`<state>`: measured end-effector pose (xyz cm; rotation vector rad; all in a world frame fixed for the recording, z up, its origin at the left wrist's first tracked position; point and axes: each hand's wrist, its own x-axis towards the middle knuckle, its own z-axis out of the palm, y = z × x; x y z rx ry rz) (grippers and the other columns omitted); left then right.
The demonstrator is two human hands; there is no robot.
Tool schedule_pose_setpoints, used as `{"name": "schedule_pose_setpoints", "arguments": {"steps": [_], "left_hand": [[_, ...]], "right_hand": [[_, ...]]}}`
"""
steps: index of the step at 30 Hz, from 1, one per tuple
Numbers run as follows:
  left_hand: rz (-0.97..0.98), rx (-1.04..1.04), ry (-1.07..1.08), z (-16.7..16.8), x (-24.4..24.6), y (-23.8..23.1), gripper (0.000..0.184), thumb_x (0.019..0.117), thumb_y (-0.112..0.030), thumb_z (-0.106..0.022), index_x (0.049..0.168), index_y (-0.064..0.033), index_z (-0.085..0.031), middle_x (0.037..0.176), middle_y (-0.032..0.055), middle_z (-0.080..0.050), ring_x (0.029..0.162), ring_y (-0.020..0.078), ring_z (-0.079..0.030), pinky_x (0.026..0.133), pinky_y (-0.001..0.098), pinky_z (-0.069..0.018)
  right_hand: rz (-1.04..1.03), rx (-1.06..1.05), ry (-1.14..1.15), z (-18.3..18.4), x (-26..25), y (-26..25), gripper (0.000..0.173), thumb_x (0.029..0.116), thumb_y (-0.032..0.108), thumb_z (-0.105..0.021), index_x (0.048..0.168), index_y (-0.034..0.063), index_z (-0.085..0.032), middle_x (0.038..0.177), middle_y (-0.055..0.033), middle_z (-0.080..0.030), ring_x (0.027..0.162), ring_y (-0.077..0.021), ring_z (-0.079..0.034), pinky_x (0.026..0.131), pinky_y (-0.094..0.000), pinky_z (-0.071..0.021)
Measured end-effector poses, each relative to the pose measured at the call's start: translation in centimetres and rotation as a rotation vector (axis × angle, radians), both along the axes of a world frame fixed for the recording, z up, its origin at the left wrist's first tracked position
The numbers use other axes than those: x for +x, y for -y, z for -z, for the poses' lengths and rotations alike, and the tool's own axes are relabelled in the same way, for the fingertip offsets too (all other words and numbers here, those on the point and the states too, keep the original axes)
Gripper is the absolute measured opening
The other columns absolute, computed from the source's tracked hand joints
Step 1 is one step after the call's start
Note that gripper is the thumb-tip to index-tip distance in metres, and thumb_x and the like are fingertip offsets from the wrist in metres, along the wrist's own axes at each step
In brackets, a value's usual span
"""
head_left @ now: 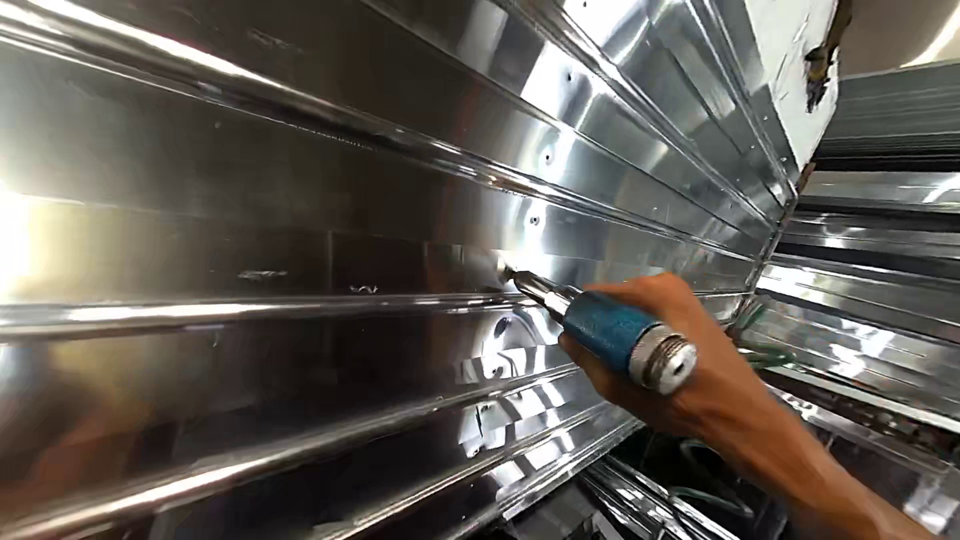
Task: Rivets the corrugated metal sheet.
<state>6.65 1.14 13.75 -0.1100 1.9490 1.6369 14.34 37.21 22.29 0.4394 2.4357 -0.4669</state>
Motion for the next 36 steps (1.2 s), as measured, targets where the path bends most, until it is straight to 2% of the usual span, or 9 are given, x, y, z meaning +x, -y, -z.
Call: {"name": "schedule_pose_setpoints", "arguments": {"steps": [3, 5, 7, 9, 12, 15, 22, 31, 36], "left_hand": [[-0.052, -0.174, -0.134, 2.3, 1.3, 2.7, 0.021, 0.0982, -0.003, -0.06, 0.116, 0.0087, -0.06, 0.096, 0.0029, -0.065, 0.085, 0.0032, -0.062, 0.08, 0.0221, -0.054], [-0.095, -0.286, -0.398, 2.2, 1.5, 3.3, 0.032, 0.106, -0.014, -0.052, 0.134, 0.0006, -0.057, 0.097, 0.0042, -0.064, 0.075, 0.003, -0.058, 0.068, 0.022, -0.0512], [-0.166, -0.209, -0.387, -1.3, 3.5, 2.3, 0.028, 0.107, -0.017, -0.052, 0.129, -0.0055, -0.064, 0.083, -0.0005, -0.063, 0.057, 0.0017, -0.052, 0.052, 0.0192, -0.046], [-0.242, 0.153, -0.054, -4.7, 8.1, 1.1, 0.025, 0.106, -0.018, -0.05, 0.117, -0.0112, -0.071, 0.067, -0.002, -0.058, 0.044, 0.0053, -0.043, 0.039, 0.0202, -0.039], [-0.218, 0.707, 0.618, -8.1, 15.8, 0.5, 0.046, 0.1087, -0.037, -0.037, 0.116, -0.0102, -0.074, 0.052, -0.0053, -0.045, 0.037, 0.0013, -0.037, 0.035, 0.0177, -0.0339], [-0.027, 0.934, 0.911, -9.8, 22.2, 0.5, 0.058, 0.1075, -0.053, -0.027, 0.129, -0.0148, -0.064, 0.05, -0.0084, -0.045, 0.036, -0.0013, -0.037, 0.034, 0.0153, -0.0319], [0.204, 0.798, 0.663, -11.3, 29.4, 1.1, 0.053, 0.106, -0.047, -0.039, 0.145, -0.0142, -0.054, 0.083, -0.0043, -0.065, 0.05, -0.0003, -0.043, 0.041, 0.0161, -0.0345], [0.276, 0.73, 0.488, -12.4, 31.6, 1.1, 0.07, 0.1027, -0.065, -0.039, 0.146, -0.0105, -0.051, 0.08, -0.0062, -0.062, 0.052, -0.0007, -0.045, 0.044, 0.0156, -0.0377], [0.359, 0.474, 0.089, -12.9, 30.9, 1.5, 0.039, 0.1047, -0.021, -0.054, 0.139, -0.004, -0.059, 0.087, 0.0021, -0.069, 0.057, 0.0064, -0.057, 0.052, 0.026, -0.0512]], "right_hand": [[0.189, -0.159, -0.096, -0.3, 3.2, 0.2, 0.015, 0.0845, 0.024, -0.078, 0.096, 0.0162, -0.074, 0.08, 0.0035, -0.071, 0.068, -0.0085, -0.067, 0.059, -0.032, -0.0569], [0.317, -0.219, -0.192, -2.8, 5.6, 2.1, 0.017, 0.0852, 0.024, -0.079, 0.101, 0.0185, -0.074, 0.084, 0.0049, -0.073, 0.069, -0.008, -0.068, 0.061, -0.0302, -0.0593], [0.335, -0.348, -0.34, -6.0, 8.7, 4.7, 0.029, 0.0858, 0.026, -0.08, 0.112, 0.0161, -0.072, 0.099, 0.0017, -0.074, 0.084, -0.0121, -0.072, 0.074, -0.0324, -0.0637], [0.382, -0.466, -0.367, -9.2, 12.5, 8.0, 0.038, 0.0872, 0.022, -0.081, 0.121, 0.0083, -0.07, 0.11, -0.0037, -0.075, 0.096, -0.0155, -0.073, 0.085, -0.036, -0.0641], [0.374, -0.637, -0.245, -11.9, 16.7, 12.6, 0.034, 0.0886, 0.016, -0.081, 0.118, 0.0032, -0.07, 0.103, -0.0053, -0.076, 0.09, -0.0124, -0.074, 0.083, -0.035, -0.0637], [0.301, -0.719, -0.147, -12.4, 19.6, 16.7, 0.036, 0.0896, 0.019, -0.081, 0.119, 0.0014, -0.07, 0.098, -0.0074, -0.077, 0.086, -0.0126, -0.074, 0.08, -0.0352, -0.0642], [0.233, -0.615, -0.371, -11.2, 26.2, 21.8, 0.032, 0.0886, 0.013, -0.078, 0.117, 0.0012, -0.07, 0.099, -0.0069, -0.076, 0.089, -0.0111, -0.073, 0.081, -0.0323, -0.063], [0.254, -0.571, -0.544, -11.5, 30.1, 22.8, 0.034, 0.0851, 0.009, -0.078, 0.117, 0.0005, -0.07, 0.097, -0.0059, -0.076, 0.086, -0.0094, -0.073, 0.078, -0.0291, -0.063], [0.507, -0.582, -0.755, -11.4, 30.9, 22.3, 0.034, 0.0834, 0.002, -0.077, 0.115, -0.0037, -0.067, 0.093, -0.0072, -0.075, 0.08, -0.0132, -0.073, 0.073, -0.0322, -0.0651]]}}
